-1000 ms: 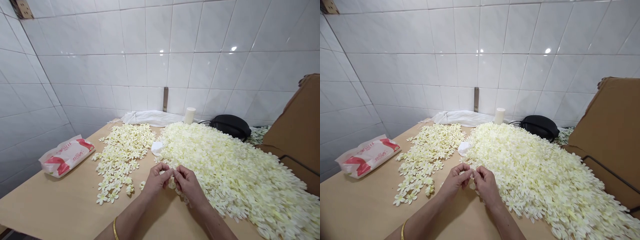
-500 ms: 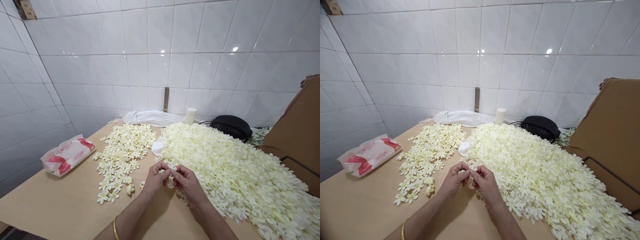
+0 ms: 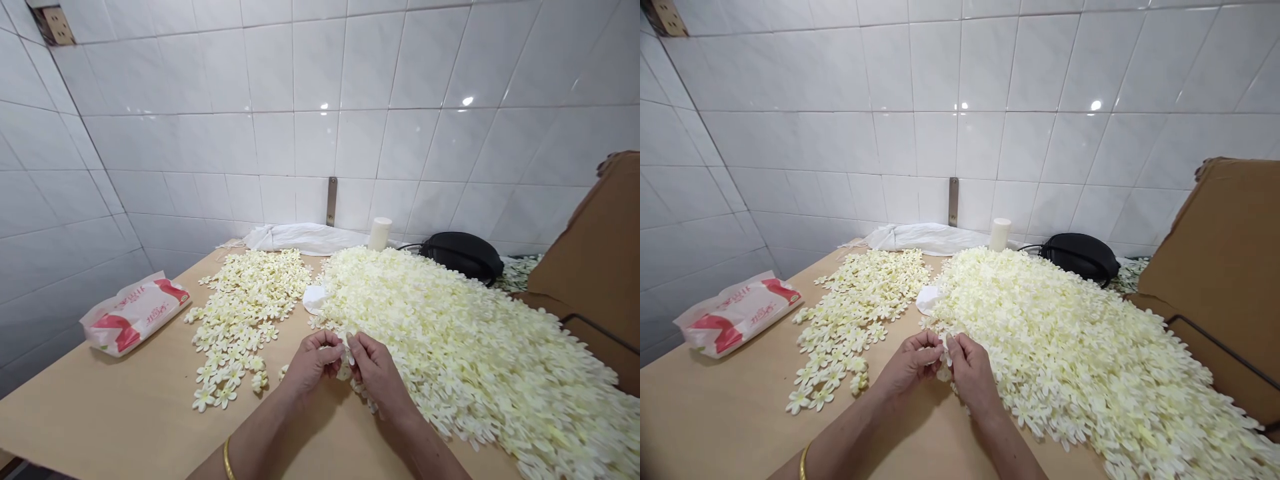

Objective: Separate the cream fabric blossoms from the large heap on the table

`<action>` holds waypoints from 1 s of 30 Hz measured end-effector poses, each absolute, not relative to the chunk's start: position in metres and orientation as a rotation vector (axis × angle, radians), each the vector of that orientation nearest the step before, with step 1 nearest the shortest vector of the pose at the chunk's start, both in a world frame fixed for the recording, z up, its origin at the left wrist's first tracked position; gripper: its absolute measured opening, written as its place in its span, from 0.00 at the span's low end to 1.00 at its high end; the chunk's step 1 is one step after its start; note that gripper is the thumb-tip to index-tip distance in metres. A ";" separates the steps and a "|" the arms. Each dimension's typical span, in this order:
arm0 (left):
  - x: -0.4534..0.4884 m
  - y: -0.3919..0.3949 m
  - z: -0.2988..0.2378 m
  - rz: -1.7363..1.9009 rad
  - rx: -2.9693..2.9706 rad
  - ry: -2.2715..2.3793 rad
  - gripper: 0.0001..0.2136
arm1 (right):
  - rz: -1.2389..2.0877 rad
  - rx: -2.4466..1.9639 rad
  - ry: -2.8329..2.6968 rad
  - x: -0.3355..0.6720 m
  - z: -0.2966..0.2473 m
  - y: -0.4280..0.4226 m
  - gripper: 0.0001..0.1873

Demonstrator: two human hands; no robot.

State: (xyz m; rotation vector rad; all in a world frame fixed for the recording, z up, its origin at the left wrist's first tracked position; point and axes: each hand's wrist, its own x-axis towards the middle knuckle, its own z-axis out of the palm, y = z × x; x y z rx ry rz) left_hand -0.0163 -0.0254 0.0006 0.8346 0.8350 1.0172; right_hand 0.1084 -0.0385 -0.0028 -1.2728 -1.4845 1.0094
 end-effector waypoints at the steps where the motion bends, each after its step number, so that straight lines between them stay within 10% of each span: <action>1: -0.016 -0.025 0.001 1.027 0.847 0.844 0.17 | 0.972 -1.303 -1.504 0.108 -0.003 -0.038 0.24; 30: -0.018 -0.026 0.005 1.185 1.080 0.996 0.16 | 0.587 -1.334 -1.438 0.113 0.003 -0.044 0.18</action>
